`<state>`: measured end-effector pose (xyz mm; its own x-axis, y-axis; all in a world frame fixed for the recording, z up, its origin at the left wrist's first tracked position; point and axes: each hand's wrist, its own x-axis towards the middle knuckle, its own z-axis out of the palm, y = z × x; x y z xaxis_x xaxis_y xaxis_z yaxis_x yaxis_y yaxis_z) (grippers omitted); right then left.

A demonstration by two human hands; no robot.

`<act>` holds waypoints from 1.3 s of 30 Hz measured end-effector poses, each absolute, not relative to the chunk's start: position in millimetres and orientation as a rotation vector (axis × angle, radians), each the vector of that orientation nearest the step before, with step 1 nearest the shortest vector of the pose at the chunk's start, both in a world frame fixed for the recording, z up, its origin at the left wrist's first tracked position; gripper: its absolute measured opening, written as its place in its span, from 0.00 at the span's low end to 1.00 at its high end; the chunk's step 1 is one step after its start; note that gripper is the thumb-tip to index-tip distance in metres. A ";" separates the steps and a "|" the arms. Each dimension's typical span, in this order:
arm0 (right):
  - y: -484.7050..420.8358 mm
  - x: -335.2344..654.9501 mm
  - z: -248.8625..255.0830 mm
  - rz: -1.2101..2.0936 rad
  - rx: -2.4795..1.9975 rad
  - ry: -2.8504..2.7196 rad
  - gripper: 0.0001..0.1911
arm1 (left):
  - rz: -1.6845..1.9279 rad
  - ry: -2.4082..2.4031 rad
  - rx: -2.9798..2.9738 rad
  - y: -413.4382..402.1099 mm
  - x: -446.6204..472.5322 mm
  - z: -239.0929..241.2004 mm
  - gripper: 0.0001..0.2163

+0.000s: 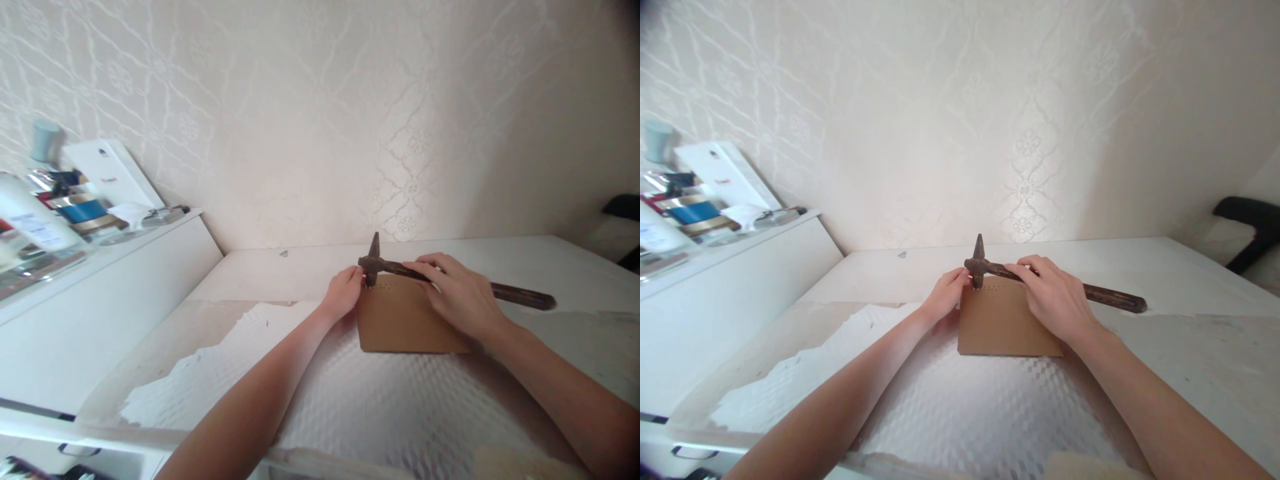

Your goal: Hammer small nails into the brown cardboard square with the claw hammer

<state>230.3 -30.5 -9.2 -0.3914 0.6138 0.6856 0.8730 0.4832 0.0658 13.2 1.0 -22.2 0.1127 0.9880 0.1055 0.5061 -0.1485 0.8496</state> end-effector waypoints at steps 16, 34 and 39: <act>-30.0 230.1 -10.0 -0.553 -1.226 -2.120 0.17 | 0.944 1.455 1.720 -1.3 14.2 -20.1 0.16; -28.8 231.3 -10.8 -0.524 -1.247 -2.117 0.17 | 0.934 1.466 1.766 -0.1 14.4 -20.5 0.16; -28.9 230.7 -10.2 -0.509 -1.262 -2.121 0.18 | 0.928 1.473 1.755 -0.6 14.3 -20.3 0.17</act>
